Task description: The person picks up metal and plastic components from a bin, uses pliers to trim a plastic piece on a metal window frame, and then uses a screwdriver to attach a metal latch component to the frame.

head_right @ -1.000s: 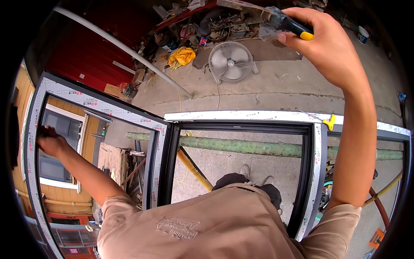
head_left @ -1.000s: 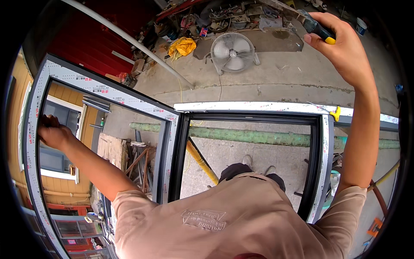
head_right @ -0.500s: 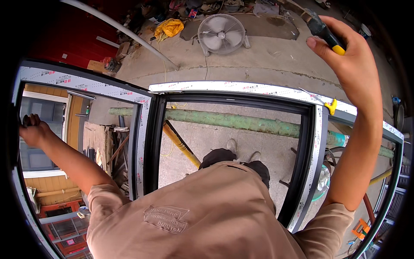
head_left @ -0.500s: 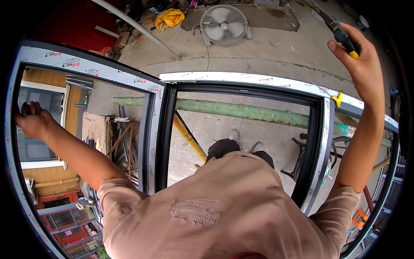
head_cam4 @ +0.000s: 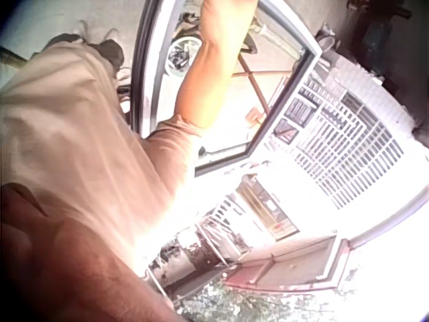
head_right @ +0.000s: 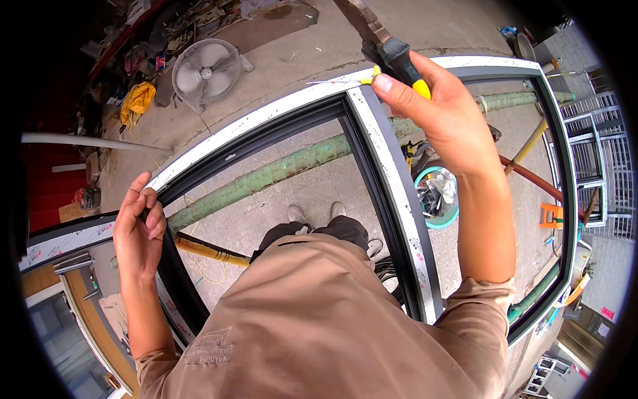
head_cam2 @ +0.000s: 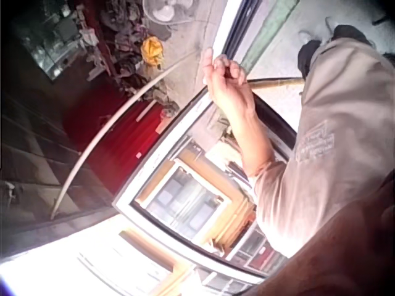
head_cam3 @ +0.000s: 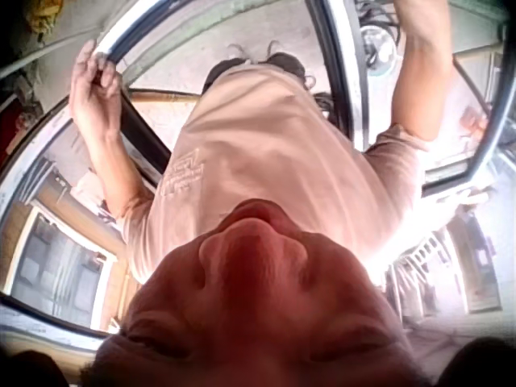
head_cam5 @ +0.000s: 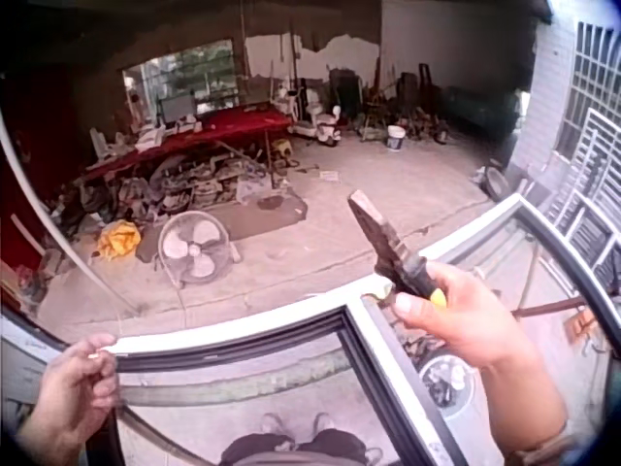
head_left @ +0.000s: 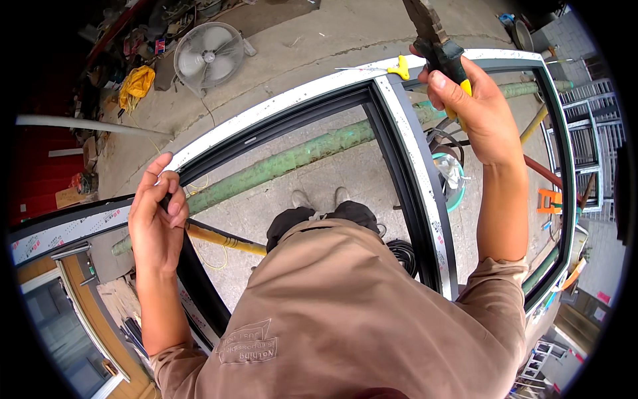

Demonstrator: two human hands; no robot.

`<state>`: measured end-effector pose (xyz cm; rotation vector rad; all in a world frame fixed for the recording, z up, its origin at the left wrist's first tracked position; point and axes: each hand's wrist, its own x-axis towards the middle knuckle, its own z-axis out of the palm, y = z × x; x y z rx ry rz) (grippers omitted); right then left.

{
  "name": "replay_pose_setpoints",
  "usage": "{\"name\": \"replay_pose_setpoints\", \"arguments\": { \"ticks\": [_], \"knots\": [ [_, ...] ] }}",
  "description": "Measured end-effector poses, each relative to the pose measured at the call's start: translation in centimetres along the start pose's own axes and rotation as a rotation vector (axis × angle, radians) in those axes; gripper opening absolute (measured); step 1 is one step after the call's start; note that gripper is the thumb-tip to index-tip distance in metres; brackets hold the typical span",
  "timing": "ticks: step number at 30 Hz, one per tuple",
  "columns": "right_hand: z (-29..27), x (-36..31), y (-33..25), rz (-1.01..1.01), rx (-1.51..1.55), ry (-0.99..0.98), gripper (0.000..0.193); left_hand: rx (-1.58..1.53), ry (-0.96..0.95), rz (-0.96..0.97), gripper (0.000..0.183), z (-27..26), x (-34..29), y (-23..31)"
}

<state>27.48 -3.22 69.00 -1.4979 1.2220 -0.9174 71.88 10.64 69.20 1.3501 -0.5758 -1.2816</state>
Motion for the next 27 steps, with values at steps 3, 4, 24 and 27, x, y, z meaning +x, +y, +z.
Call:
{"name": "replay_pose_setpoints", "arguments": {
  "ticks": [3,4,24,27],
  "knots": [
    [-2.6,-3.1,2.3,0.043,-0.044,0.132,0.056,0.024,-0.042,-0.121,0.047,3.0,2.4,-0.7],
    [-3.7,-4.0,3.6,0.062,-0.037,0.169,0.056,0.032,-0.124,-0.132,0.046,2.3,3.5,-1.0],
    [-9.1,-21.8,48.7,1.357,0.282,0.302,0.020,0.598,-0.009,0.358,0.030,6.0,27.8,-10.2],
    [-9.2,-21.8,52.4,1.398,0.225,0.342,0.022,0.638,0.010,0.505,0.030,6.0,27.8,-10.5]
  ]
}}
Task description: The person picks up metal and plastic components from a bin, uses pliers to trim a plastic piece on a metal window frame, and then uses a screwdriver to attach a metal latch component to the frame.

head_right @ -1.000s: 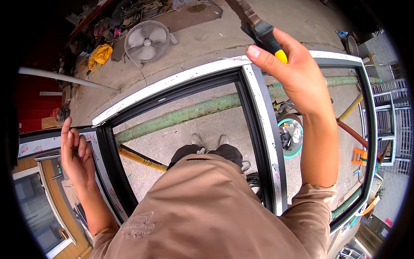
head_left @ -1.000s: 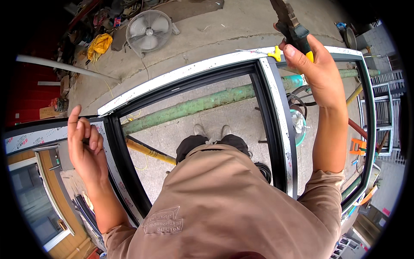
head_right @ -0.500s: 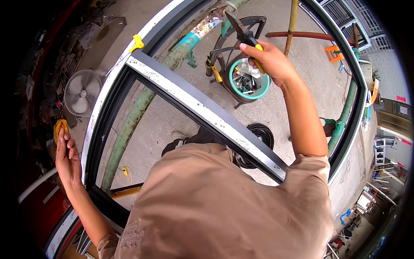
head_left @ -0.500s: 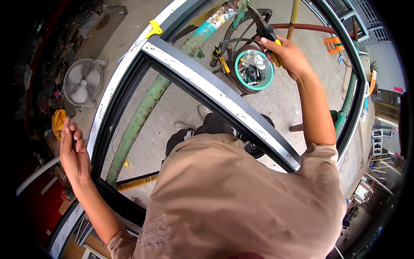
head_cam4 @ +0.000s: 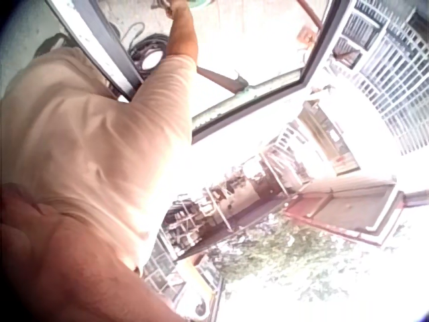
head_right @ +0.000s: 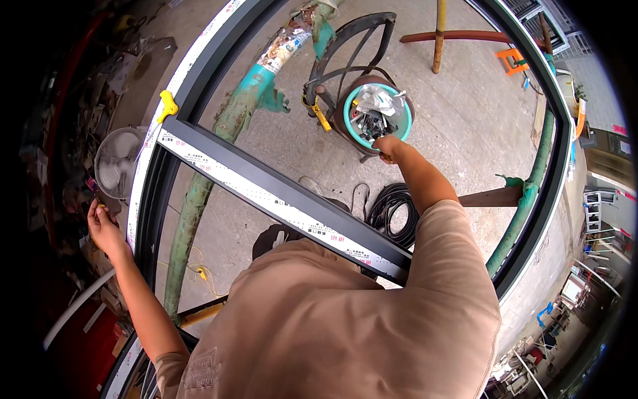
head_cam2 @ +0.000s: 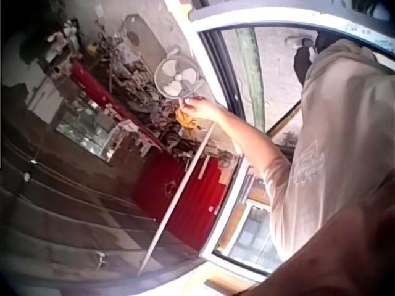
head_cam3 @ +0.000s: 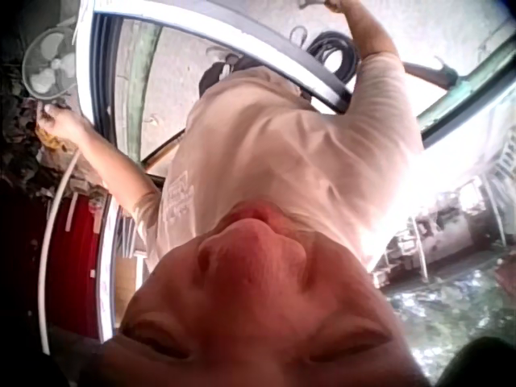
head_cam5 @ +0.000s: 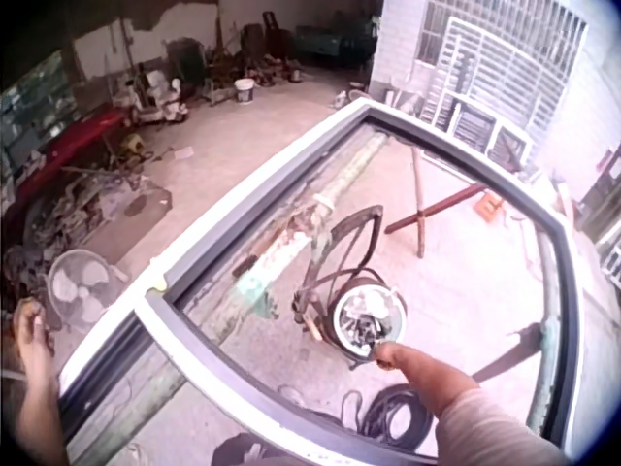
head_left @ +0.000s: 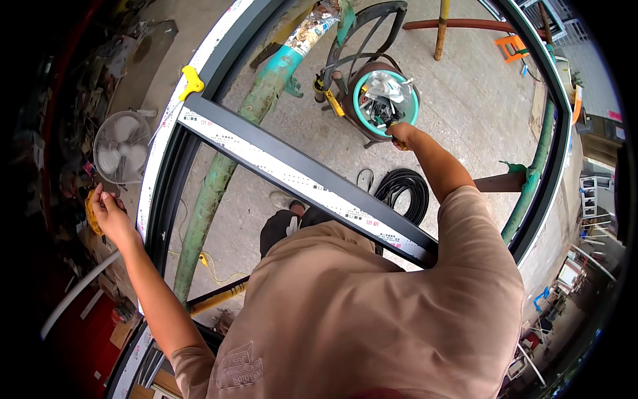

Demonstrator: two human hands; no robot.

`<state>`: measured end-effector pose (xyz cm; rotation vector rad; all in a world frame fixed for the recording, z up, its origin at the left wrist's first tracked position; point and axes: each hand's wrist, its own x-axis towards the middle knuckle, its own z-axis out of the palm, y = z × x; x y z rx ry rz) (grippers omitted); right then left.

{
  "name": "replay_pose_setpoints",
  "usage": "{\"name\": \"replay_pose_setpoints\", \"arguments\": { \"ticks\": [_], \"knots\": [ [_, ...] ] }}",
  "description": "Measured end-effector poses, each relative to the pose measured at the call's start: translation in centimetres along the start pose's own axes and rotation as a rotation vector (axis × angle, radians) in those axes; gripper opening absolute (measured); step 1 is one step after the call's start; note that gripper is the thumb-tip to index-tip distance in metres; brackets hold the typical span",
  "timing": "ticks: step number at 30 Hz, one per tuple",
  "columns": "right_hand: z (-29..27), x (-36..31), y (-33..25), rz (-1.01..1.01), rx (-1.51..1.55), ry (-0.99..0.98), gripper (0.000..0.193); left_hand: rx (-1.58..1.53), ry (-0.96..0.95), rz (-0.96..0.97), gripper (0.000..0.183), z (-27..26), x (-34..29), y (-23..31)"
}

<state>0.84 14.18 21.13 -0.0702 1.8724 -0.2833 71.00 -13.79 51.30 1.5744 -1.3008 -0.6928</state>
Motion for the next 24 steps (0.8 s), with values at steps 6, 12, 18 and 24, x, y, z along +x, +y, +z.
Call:
{"name": "replay_pose_setpoints", "arguments": {
  "ticks": [6,12,18,24],
  "knots": [
    [-2.8,7.0,-2.1,-0.254,-0.405,0.570,0.044,0.172,0.020,0.068,0.030,0.6,-0.8,1.2],
    [-2.2,4.8,-2.4,-0.237,-0.703,0.564,0.051,0.073,0.029,0.033,0.031,0.0,-0.4,0.0],
    [-1.5,1.4,-3.3,-0.522,-0.900,0.440,0.046,0.075,0.047,-0.059,0.033,0.4,-0.6,-0.2],
    [0.7,-8.7,-12.5,-0.865,-0.149,0.391,0.045,0.042,-0.012,-0.129,0.041,1.5,-1.0,1.1]
  ]
}}
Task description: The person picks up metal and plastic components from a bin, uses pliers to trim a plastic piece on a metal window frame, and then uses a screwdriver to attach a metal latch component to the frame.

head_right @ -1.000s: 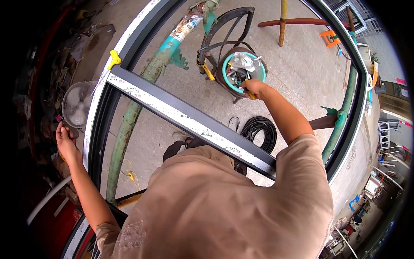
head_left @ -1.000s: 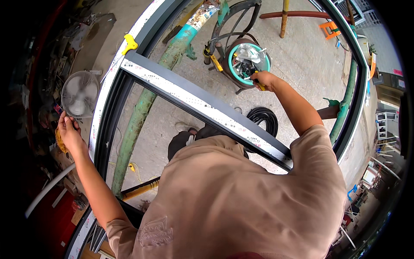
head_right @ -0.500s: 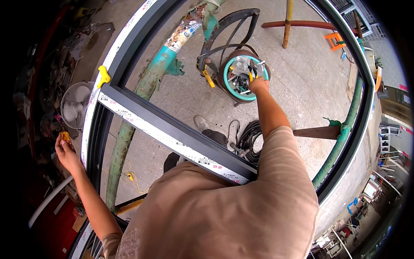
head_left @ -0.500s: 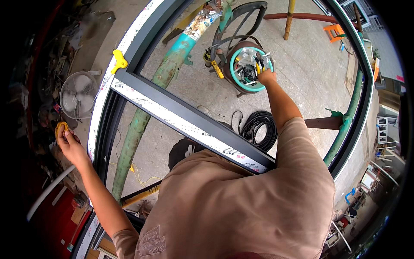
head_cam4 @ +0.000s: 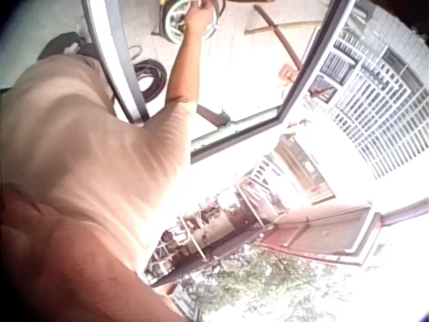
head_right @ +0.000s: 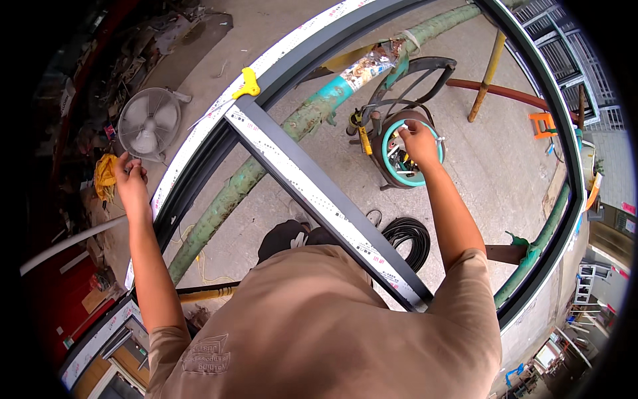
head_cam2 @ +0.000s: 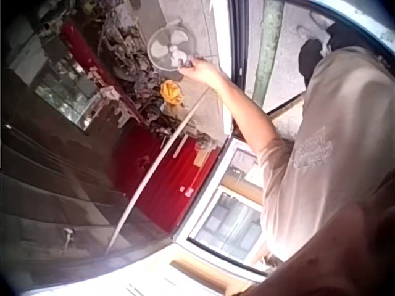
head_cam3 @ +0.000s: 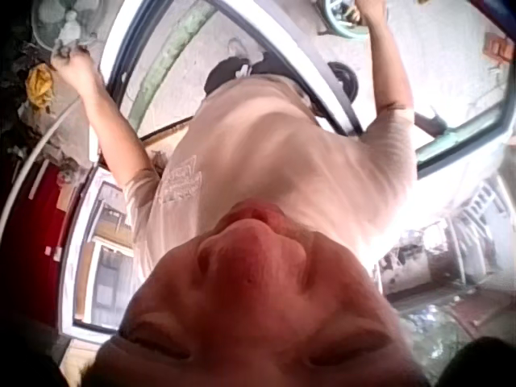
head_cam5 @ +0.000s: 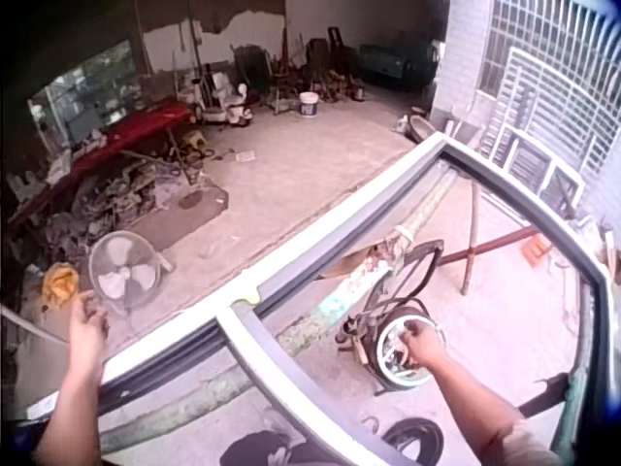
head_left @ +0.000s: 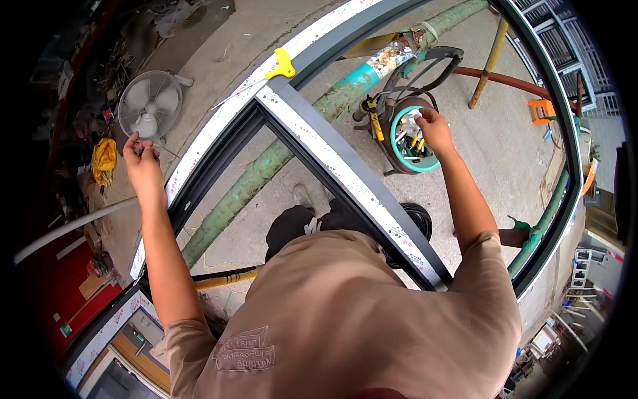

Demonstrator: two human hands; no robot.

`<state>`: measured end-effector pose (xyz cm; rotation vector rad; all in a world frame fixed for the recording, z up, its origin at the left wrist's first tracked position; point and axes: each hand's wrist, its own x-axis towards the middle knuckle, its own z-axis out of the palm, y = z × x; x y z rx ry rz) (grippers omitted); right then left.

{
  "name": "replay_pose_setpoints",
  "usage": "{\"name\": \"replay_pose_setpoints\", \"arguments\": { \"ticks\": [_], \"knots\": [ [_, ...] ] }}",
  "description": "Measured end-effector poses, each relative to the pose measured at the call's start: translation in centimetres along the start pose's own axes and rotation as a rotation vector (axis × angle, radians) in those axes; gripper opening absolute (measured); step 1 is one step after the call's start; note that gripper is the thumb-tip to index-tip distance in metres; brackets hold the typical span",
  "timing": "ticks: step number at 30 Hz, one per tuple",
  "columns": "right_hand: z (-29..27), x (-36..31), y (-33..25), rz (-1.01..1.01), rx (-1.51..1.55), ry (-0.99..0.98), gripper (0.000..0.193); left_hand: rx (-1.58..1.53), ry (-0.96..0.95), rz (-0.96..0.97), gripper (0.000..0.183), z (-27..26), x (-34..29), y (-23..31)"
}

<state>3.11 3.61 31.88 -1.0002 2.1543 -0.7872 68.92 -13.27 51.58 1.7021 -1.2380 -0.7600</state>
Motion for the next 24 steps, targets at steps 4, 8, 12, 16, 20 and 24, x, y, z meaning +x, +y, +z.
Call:
{"name": "replay_pose_setpoints", "arguments": {
  "ticks": [4,8,12,16,20,24],
  "knots": [
    [-0.9,-5.5,-18.2,-0.344,0.237,0.068,0.036,-0.001,-0.044,-0.037,0.039,0.4,-1.0,1.4],
    [0.4,-10.9,-31.3,-0.777,0.017,-0.018,0.035,-0.098,-0.081,-0.008,0.037,0.5,-1.3,1.2],
    [4.4,-11.0,-36.2,-1.058,-0.275,0.063,0.027,-0.214,-0.174,-0.035,0.033,0.7,-1.5,2.0],
    [6.4,-9.2,-37.7,-1.081,-0.423,0.046,0.021,-0.306,-0.236,-0.036,0.028,0.8,-1.6,2.3],
    [6.1,-9.8,-39.0,-0.986,-0.531,-0.024,0.018,-0.371,-0.277,-0.015,0.028,0.8,-2.0,2.7],
    [6.5,-10.2,-39.8,-0.908,-0.601,-0.020,0.017,-0.459,-0.332,-0.028,0.029,0.7,-1.6,2.0]
  ]
}}
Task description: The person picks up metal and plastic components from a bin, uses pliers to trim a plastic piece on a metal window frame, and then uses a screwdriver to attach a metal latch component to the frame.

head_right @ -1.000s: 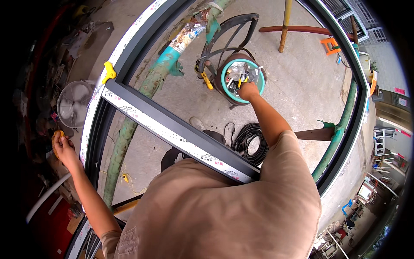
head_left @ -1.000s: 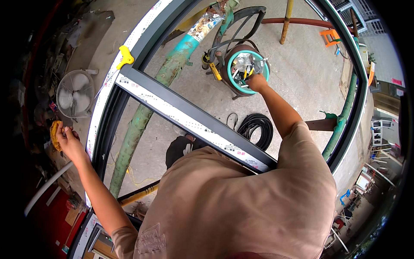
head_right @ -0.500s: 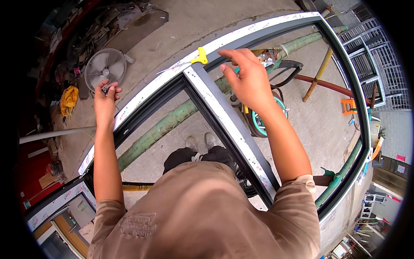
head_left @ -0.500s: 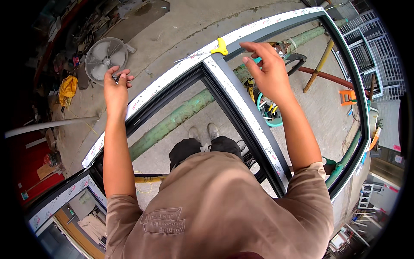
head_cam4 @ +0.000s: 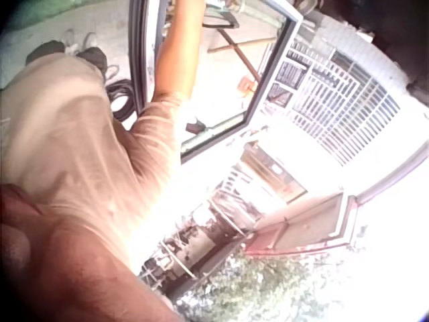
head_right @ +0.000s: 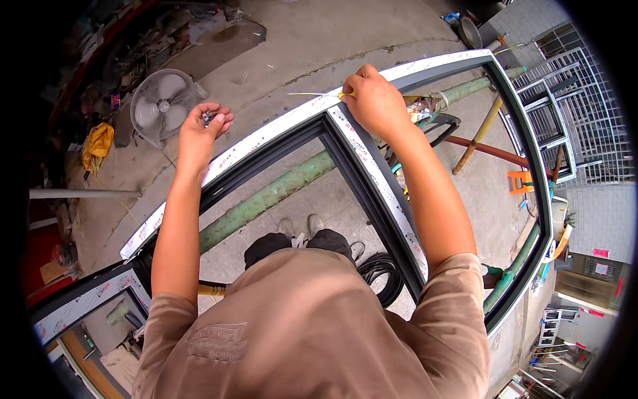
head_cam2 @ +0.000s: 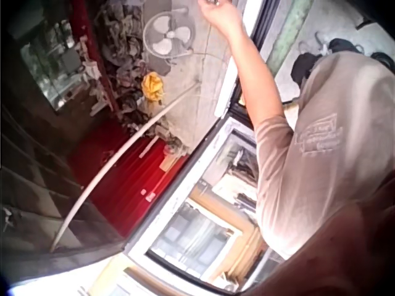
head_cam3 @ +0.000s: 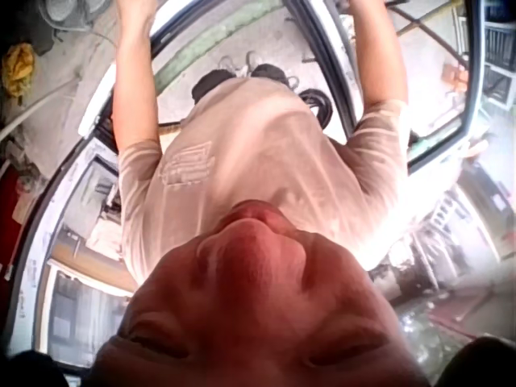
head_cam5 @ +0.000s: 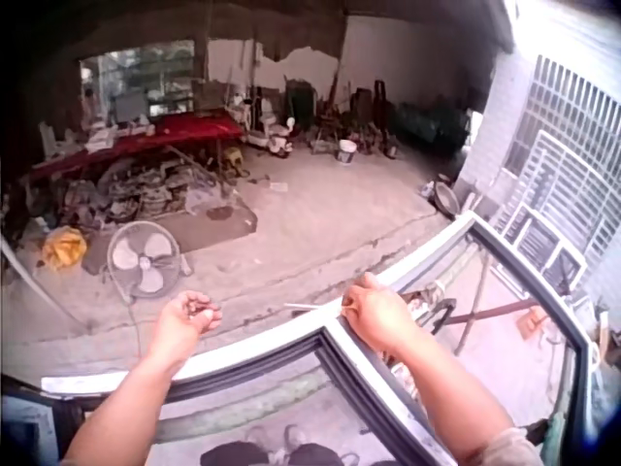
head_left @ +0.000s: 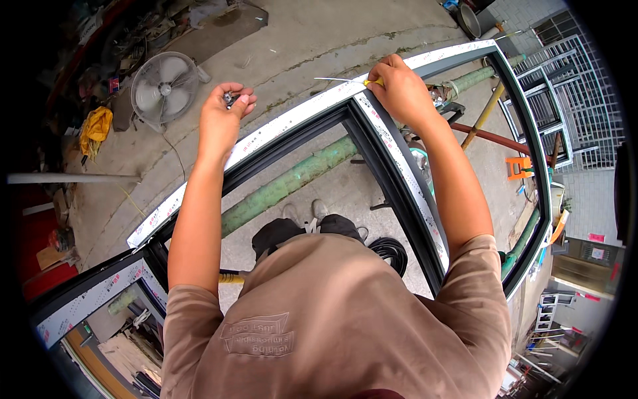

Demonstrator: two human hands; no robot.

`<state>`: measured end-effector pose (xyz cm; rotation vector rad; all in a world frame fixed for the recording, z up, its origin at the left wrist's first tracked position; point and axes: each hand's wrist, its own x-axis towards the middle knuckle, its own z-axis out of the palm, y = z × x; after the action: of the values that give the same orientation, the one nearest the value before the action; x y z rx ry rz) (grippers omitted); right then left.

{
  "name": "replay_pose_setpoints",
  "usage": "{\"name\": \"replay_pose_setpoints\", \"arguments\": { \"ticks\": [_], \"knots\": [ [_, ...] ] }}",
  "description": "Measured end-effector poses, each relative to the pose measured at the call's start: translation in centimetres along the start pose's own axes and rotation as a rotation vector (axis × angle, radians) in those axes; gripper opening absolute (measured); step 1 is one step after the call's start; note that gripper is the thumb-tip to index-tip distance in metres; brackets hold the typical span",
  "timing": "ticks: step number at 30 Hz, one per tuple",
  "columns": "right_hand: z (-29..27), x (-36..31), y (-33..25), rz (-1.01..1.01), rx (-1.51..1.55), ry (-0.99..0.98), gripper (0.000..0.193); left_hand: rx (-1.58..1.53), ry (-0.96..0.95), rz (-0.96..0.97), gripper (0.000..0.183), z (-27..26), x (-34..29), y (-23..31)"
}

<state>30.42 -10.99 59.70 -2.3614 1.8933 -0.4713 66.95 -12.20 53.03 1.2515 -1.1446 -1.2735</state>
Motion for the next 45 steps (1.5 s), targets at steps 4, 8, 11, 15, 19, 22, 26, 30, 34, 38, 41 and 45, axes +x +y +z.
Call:
{"name": "replay_pose_setpoints", "arguments": {
  "ticks": [4,8,11,15,19,22,26,30,34,38,41,45],
  "knots": [
    [0.7,-0.1,-1.1,-0.014,-0.104,0.047,0.020,-0.136,-0.037,-0.080,0.029,-0.6,0.4,-0.1],
    [0.1,-1.5,-2.6,-0.025,-0.060,0.299,0.019,-0.227,-0.093,-0.140,0.032,-1.0,0.1,0.7],
    [-0.4,-3.4,-3.8,-0.057,-0.008,0.481,0.018,-0.325,-0.168,-0.170,0.036,-1.0,0.0,1.2],
    [-1.2,-6.5,-5.9,0.012,0.252,0.519,0.017,-0.423,-0.255,-0.142,0.037,-1.1,-0.2,1.9],
    [-1.6,-9.5,-7.4,0.231,0.469,0.459,0.015,-0.436,-0.330,-0.096,0.032,-0.7,0.5,1.2],
    [-2.5,-10.6,-7.3,0.258,0.575,0.489,0.031,-0.465,-0.410,-0.122,0.030,0.7,0.5,1.7],
    [-4.2,-10.7,-7.8,0.306,0.571,0.442,0.039,-0.535,-0.396,-0.232,0.047,3.6,0.4,3.1],
    [-3.3,-10.9,-6.0,0.309,0.635,0.478,0.031,-0.626,-0.511,-0.340,0.055,5.9,1.5,3.4],
    [-1.4,-10.6,-4.5,0.274,0.573,0.573,0.019,-0.682,-0.625,-0.419,0.053,7.5,2.7,3.9],
    [-2.1,-9.2,-4.7,0.360,0.701,0.413,0.023,-0.773,-0.765,-0.487,0.053,8.5,5.0,3.5],
    [-1.6,-7.2,-5.6,0.339,0.747,0.423,0.022,-0.737,-0.767,-0.538,0.053,9.4,6.1,2.9],
    [-1.4,-4.3,-6.5,0.299,0.716,0.331,0.026,-0.682,-0.689,-0.599,0.053,9.6,7.3,2.1]
  ]
}}
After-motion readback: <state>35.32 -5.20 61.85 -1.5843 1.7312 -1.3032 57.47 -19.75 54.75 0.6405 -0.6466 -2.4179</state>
